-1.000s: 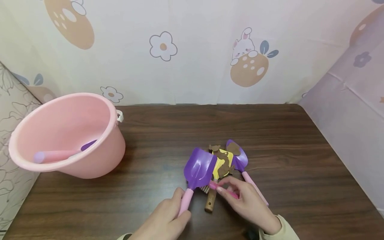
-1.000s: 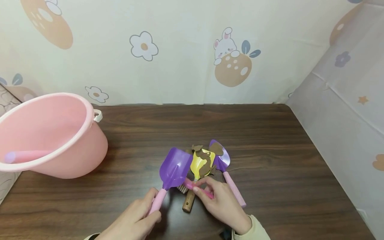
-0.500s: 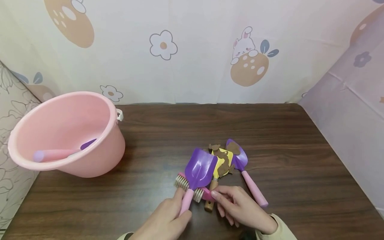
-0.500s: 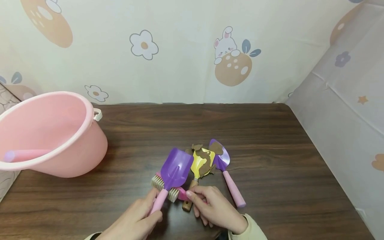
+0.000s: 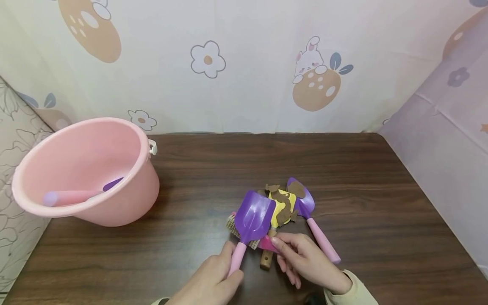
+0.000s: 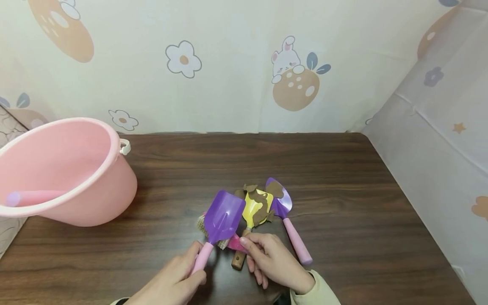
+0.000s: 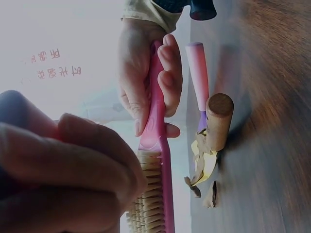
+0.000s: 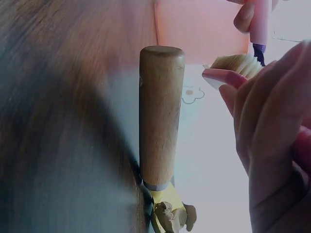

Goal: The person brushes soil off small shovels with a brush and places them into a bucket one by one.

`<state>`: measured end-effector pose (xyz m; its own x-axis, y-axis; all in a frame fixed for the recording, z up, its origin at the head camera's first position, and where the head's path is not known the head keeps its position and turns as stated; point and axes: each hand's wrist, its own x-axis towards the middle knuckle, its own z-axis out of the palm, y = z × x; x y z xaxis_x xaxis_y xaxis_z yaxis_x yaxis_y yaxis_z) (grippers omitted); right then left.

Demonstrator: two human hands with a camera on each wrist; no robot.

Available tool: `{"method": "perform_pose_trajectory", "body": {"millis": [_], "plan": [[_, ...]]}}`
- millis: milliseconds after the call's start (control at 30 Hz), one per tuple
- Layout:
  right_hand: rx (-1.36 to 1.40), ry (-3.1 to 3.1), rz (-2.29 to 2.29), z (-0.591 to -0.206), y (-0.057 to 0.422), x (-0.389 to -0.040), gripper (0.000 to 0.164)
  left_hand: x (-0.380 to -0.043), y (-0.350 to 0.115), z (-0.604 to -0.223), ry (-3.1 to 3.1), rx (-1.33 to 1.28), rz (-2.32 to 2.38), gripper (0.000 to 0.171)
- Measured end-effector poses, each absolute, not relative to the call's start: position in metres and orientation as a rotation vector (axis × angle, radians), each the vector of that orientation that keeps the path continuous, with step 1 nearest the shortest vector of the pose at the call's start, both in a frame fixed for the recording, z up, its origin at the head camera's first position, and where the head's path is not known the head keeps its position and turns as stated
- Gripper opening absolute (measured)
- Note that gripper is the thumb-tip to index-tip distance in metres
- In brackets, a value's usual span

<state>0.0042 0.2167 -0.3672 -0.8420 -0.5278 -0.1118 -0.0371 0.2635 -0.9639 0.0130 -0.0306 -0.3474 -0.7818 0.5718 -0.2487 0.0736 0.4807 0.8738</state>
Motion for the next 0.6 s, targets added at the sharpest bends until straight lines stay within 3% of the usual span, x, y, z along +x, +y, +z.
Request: {"method": "perform_pose_trajectory", "body": {"millis": [600], "plan": [[-0.21,2.244,-1.703,-0.365,0.23,-0.005,0.041,0.017,-0.032,-0.358,2.212,0.545,1.188,0.029]]}}
